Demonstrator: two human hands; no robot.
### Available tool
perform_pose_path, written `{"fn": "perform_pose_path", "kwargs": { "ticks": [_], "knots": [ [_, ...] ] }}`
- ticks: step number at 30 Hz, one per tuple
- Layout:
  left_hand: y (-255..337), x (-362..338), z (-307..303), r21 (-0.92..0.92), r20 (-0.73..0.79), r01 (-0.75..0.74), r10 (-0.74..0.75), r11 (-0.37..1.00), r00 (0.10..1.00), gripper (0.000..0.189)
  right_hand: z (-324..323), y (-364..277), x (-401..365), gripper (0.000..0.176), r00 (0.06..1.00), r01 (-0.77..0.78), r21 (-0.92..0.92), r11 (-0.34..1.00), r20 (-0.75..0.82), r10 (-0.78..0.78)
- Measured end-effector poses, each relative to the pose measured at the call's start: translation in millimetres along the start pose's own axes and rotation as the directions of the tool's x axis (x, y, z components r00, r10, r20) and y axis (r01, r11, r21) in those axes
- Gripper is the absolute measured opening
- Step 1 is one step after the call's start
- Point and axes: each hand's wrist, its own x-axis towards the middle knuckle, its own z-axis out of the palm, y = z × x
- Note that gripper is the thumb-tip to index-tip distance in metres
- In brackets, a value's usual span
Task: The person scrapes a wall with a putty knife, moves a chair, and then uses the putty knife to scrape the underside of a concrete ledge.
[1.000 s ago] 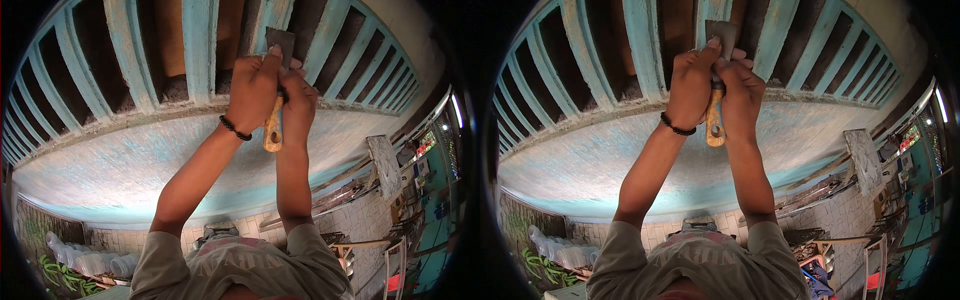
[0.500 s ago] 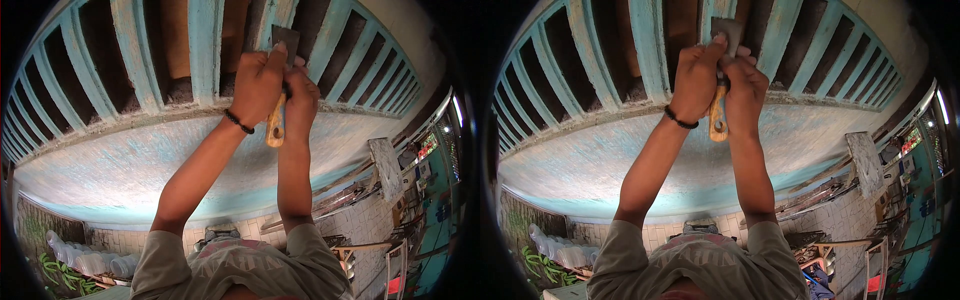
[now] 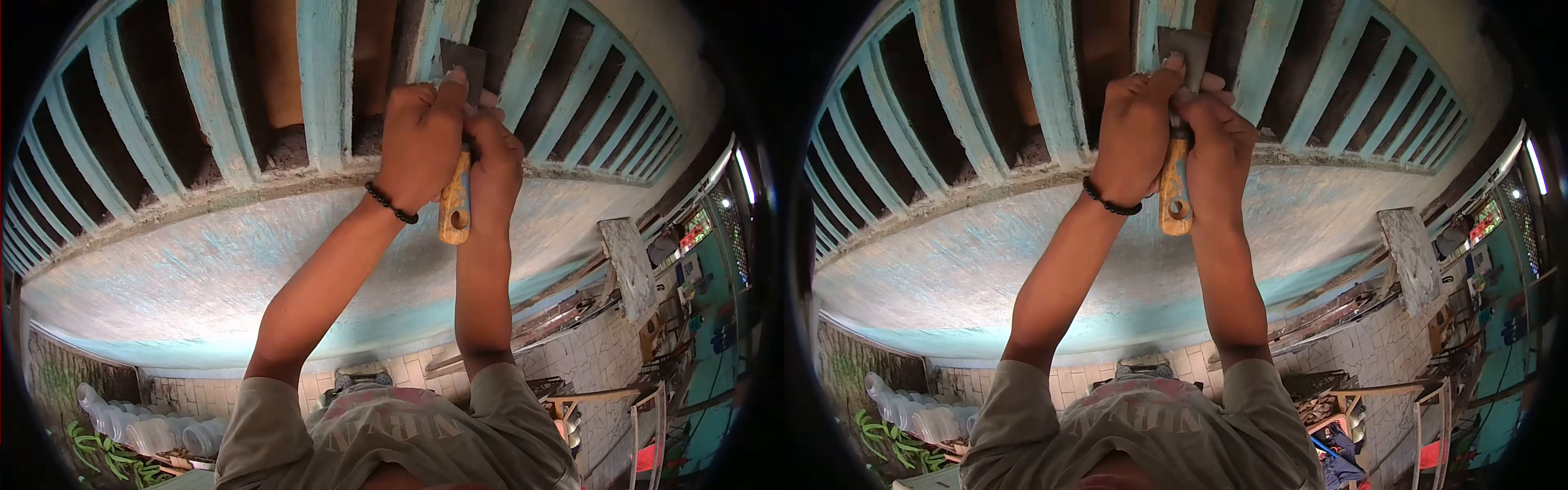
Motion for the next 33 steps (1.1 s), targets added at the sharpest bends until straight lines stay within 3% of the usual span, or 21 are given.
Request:
{"fn": "perform_pose_path", "kwargs": {
  "ticks": [3, 8, 11, 17, 20, 24, 26, 27, 28, 30, 32, 33],
  "knots": [
    [-1.9, 1.6, -3.1, 0.074, 0.001, -0.022, 0.022, 0.997, 1.0, 0.047, 11.4, -15.5, 3.0, 0.018, 0.992, -0.103, 0.109, 0.989, -0.065, 0.11],
    [-7.0, 13.6, -2.0, 0.06, -0.014, -0.042, 0.043, 0.997, 0.999, 0.047, 11.6, -18.5, 8.2, 0.018, 0.996, -0.082, 0.088, 0.993, -0.03, 0.085],
    [-5.1, -2.2, -10.6, 0.049, 0.093, 0.004, -0.009, 0.999, 0.996, 0.042, 7.9, -3.1, -1.1, 0.019, 0.999, -0.011, 0.043, 0.999, -0.03, 0.013],
    [8.6, 12.0, -8.6, 0.16, 0.103, -0.009, -0.007, 0.987, 0.995, 0.042, 9.7, -14.3, 11.1, 0.019, 0.998, -0.053, 0.072, 0.996, 0.022, 0.051],
    [-5.2, 6.6, 2.9, -0.009, -0.042, -0.053, 0.052, 0.999, 0.998, 0.048, 4.9, -12.7, 6.1, 0.018, 0.996, -0.088, 0.088, 0.992, 0.022, 0.086],
    [-13.0, -0.5, 0.9, 0.183, -0.022, -0.101, 0.107, 0.978, 0.994, 0.047, -2.0, -3.9, 1.5, 0.019, 0.987, -0.149, 0.183, 0.972, -0.024, 0.156],
    [-3.3, 0.9, 3.4, 0.34, -0.028, -0.108, 0.125, 0.934, 0.992, 0.047, -8.9, -5.8, 10.3, 0.023, 0.988, -0.154, 0.191, 0.969, 0.053, 0.146],
    [-0.2, 4.4, 5.9, 0.343, -0.03, -0.119, 0.138, 0.932, 0.99, 0.047, -12.6, -6.1, 17.3, 0.024, 0.986, -0.156, 0.195, 0.968, 0.091, 0.141],
    [1.0, 9.9, 9.6, 0.345, -0.032, -0.129, 0.149, 0.93, 0.988, 0.047, -15.3, -3.5, 25.2, 0.028, 0.993, -0.059, 0.081, 0.995, 0.102, 0.051],
    [-4.4, 11.1, 15.9, 0.311, -0.059, -0.157, 0.184, 0.937, 0.981, 0.047, -15.9, -10.8, 22.8, 0.027, 0.981, -0.178, 0.159, 0.971, 0.111, 0.161],
    [-15.2, 10.0, 18.7, 0.245, -0.106, -0.203, 0.234, 0.948, 0.966, 0.048, -15.7, -11.5, 19.1, 0.027, 0.974, -0.218, 0.202, 0.955, 0.102, 0.2],
    [-17.0, 7.8, 15.5, 0.297, -0.082, -0.187, 0.221, 0.936, 0.972, 0.047, -15.7, -6.3, 14.4, 0.026, 0.978, -0.202, 0.204, 0.958, 0.083, 0.189]
  ]
}}
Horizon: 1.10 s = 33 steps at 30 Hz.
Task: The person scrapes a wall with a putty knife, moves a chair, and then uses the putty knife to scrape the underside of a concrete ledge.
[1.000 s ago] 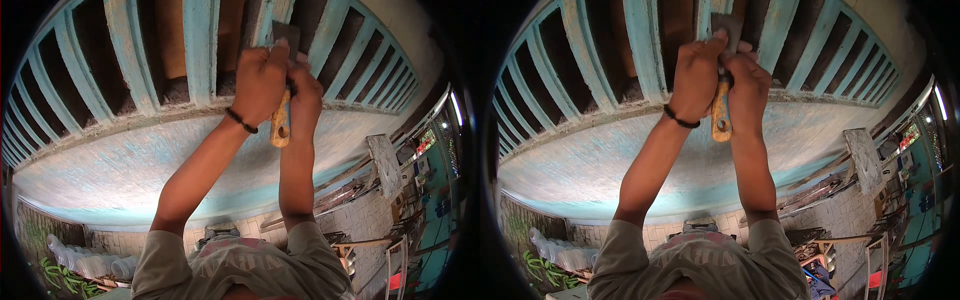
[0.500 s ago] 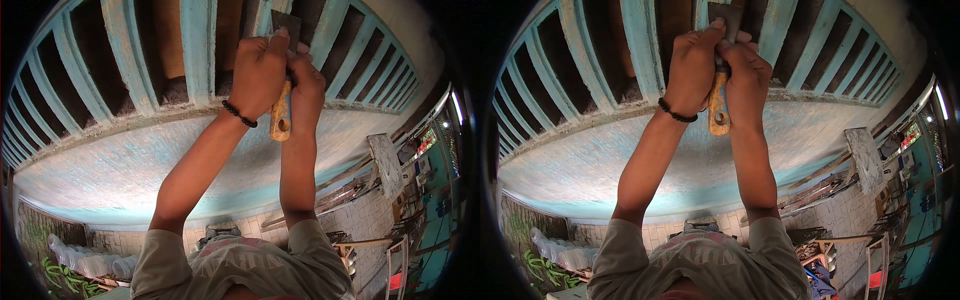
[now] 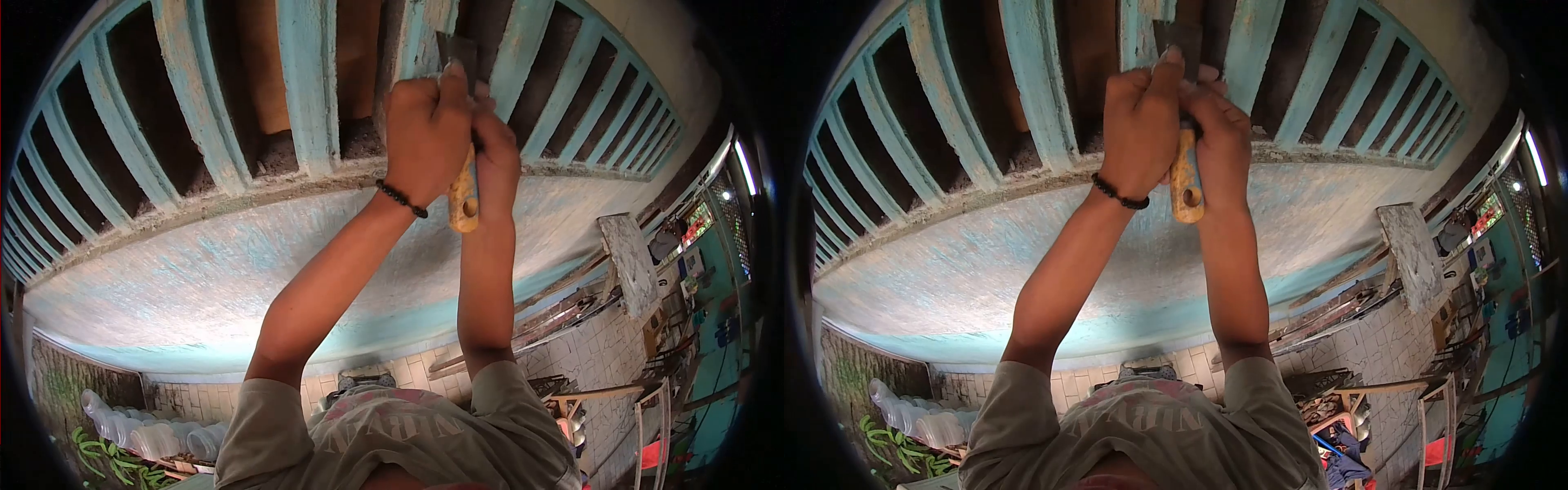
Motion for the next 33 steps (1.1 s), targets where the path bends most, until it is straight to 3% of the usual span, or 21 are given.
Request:
{"fn": "perform_pose_path", "kwargs": {
  "ticks": [2, 4, 7, 11, 13, 17, 20, 23, 27, 31, 33],
  "knots": [
    [3.1, -2.1, -9.1, 0.111, 0.054, 0.004, -0.01, 0.994, 0.998, 0.047, -1.8, 4.3, 3.6, 0.026, 0.998, 0.05, -0.013, 0.999, -0.036, -0.05],
    [14.7, 2.4, -3.1, 0.108, 0.036, -0.013, 0.01, 0.994, 0.999, 0.047, -2.9, 6.5, 15.1, 0.025, 0.991, 0.102, -0.044, 0.994, -0.08, -0.105],
    [23.2, 7.0, 1.5, 0.081, 0.036, -0.02, 0.017, 0.997, 0.999, 0.046, -0.7, -8.9, 20.6, 0.025, 0.999, 0.027, 0.024, 0.999, 0.024, -0.028],
    [1.3, 4.4, 5.3, -0.018, -0.009, -0.023, 0.023, 1.0, 1.0, 0.047, -12.8, 2.3, 15.0, 0.026, 0.999, 0.001, -0.009, 1.0, 0.037, -0.001],
    [-3.4, 6.5, 1.8, 0.044, 0.015, -0.016, 0.015, 0.999, 1.0, 0.048, -10.0, 1.5, 11.0, 0.026, 0.999, -0.026, 0.008, 1.0, 0.019, 0.026],
    [16.3, 18.1, 8.6, 0.06, -0.001, -0.039, 0.039, 0.997, 0.999, 0.048, -0.4, -9.4, 25.1, 0.025, 0.998, 0.046, 0.034, 0.998, 0.049, -0.047],
    [23.6, 17.0, 3.0, 0.103, 0.076, 0.064, -0.072, 0.993, 0.995, 0.041, 1.5, -10.8, 26.5, 0.025, 0.999, 0.025, 0.066, 0.997, 0.044, -0.028],
    [5.0, 8.7, 3.4, 0.005, -0.004, 0.006, -0.006, 1.0, 1.0, 0.048, -1.2, 0.7, 20.6, 0.025, 0.999, 0.043, 0.056, 0.998, 0.029, -0.044],
    [7.9, 24.3, 4.0, 0.086, 0.013, -0.039, 0.039, 0.995, 0.999, 0.048, 2.8, -11.9, 29.2, 0.025, 0.999, 0.029, 0.015, 0.999, 0.038, -0.03],
    [24.6, 33.2, 10.1, 0.001, 0.009, -0.023, 0.023, 1.0, 1.0, 0.046, 12.3, -30.4, 34.3, 0.024, 0.999, 0.035, -0.051, 0.998, 0.043, -0.032],
    [23.2, 26.1, 8.6, -0.042, 0.016, 0.011, -0.01, 0.999, 1.0, 0.046, 13.5, -22.5, 26.4, 0.024, 0.992, 0.124, -0.077, 0.989, 0.03, -0.122]
  ]
}}
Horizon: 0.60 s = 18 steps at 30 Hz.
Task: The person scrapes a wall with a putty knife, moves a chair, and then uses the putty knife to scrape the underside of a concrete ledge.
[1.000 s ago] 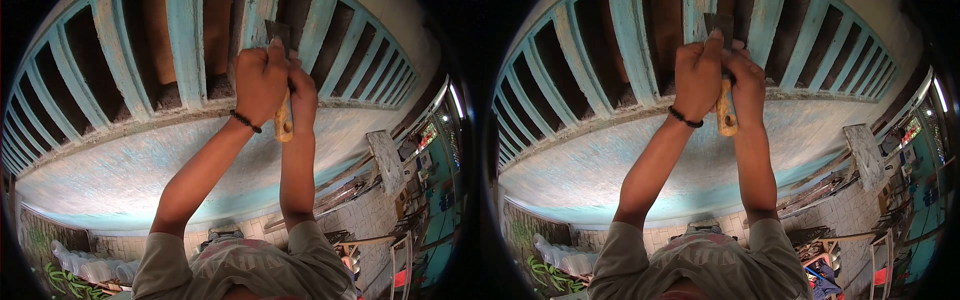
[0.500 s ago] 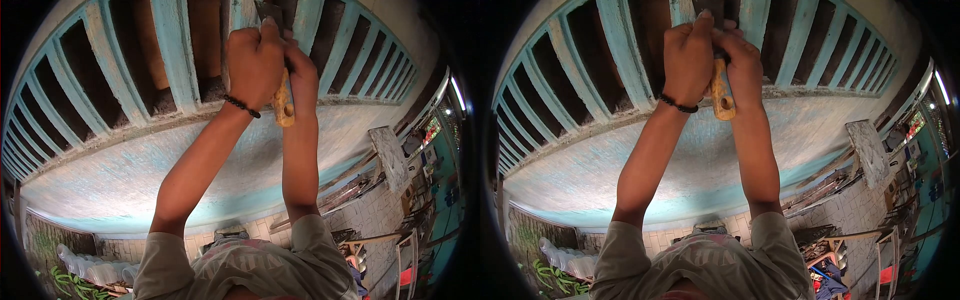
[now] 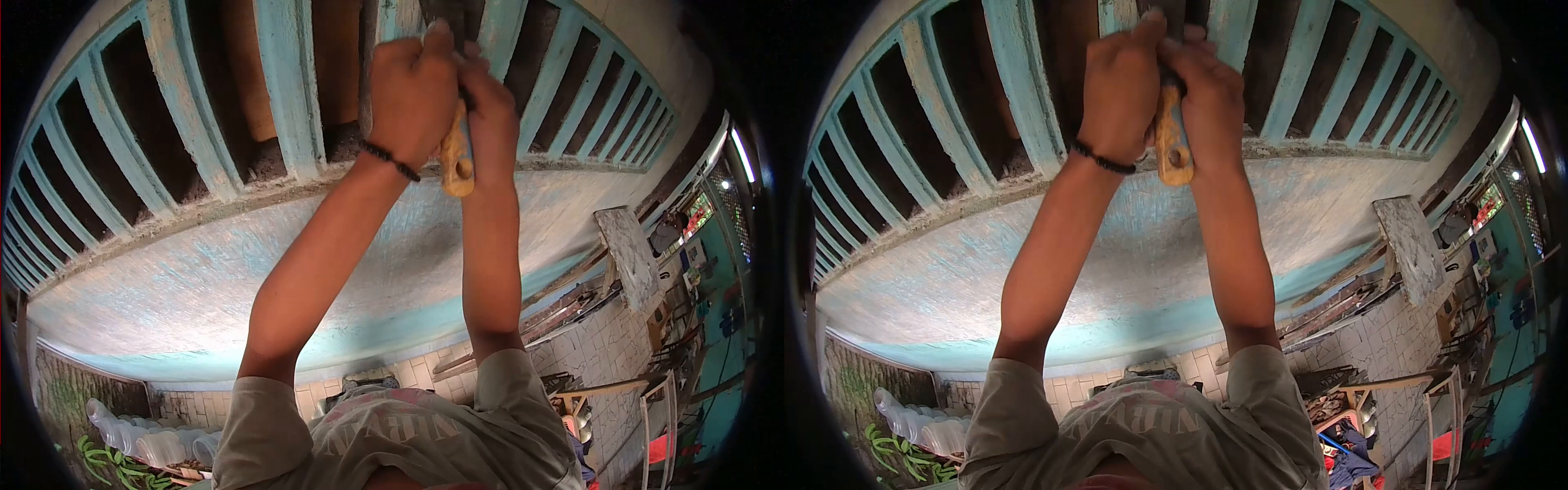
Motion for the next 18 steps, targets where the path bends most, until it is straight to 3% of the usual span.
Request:
{"fn": "perform_pose_path", "kwargs": {
  "ticks": [1, 4, 5, 7, 8, 9, 11, 12, 14, 17, 18],
  "knots": [
    [-8.6, -7.8, -3.9, 0.0, 0.009, 0.023, -0.023, 1.0, 1.0, 0.046, -1.0, 4.7, -7.2, 0.023, 0.999, 0.044, -0.014, 0.999, -0.009, -0.044],
    [-27.1, -41.2, -12.3, -0.027, 0.005, 0.11, -0.11, 0.994, 0.994, 0.046, -13.7, 18.8, -40.8, 0.022, 0.991, -0.074, -0.094, 0.993, -0.115, 0.063],
    [-30.8, -54.9, -15.5, -0.04, -0.002, 0.14, -0.14, 0.989, 0.99, 0.047, -27.0, 33.5, -51.9, 0.022, 0.997, -0.053, -0.137, 0.989, -0.071, 0.043],
    [-34.0, -78.5, -38.8, 0.206, 0.086, 0.316, -0.339, 0.926, 0.937, 0.048, -37.4, 30.7, -79.1, 0.023, 0.967, -0.25, -0.085, 0.964, -0.076, 0.244],
    [-35.7, -88.9, -49.7, 0.248, 0.173, 0.354, -0.401, 0.902, 0.9, 0.047, -36.9, 19.3, -96.5, 0.024, 0.886, -0.453, 0.019, 0.891, -0.105, 0.452],
    [-34.8, -97.7, -59.9, 0.295, 0.255, 0.385, -0.46, 0.875, 0.851, 0.046, -46.4, 22.8, -109.8, 0.026, 0.888, -0.451, 0.01, 0.892, -0.091, 0.45],
    [-26.2, -113.1, -79.5, 0.489, 0.406, -0.011, -0.217, 0.872, 0.888, 0.035, -65.5, 30.9, -136.3, 0.028, 0.894, -0.429, 0.014, 0.903, -0.139, 0.427],
    [-21.8, -119.5, -89.0, 0.497, 0.452, -0.073, -0.186, 0.864, 0.873, 0.028, -73.9, 31.2, -149.8, 0.028, 0.891, -0.411, 0.021, 0.911, -0.2, 0.407],
    [-12.0, -137.6, -107.8, 0.51, 0.539, -0.183, -0.147, 0.84, 0.83, 0.017, -99.7, 31.0, -175.5, 0.028, 0.914, -0.385, -0.035, 0.922, -0.152, 0.376],
    [-33.5, -185.4, -138.9, 0.18, 0.619, 0.221, -0.285, 0.958, 0.732, 0.014, -137.3, 23.5, -207.6, 0.026, 0.941, -0.339, -0.286, 0.896, -0.12, 0.317],
    [-48.3, -200.7, -152.8, 0.206, 0.663, 0.443, -0.457, 0.873, 0.593, 0.016, -156.0, 26.2, -218.4, 0.025, 0.937, -0.35, -0.19, 0.917, -0.053, 0.346]
  ]
}}
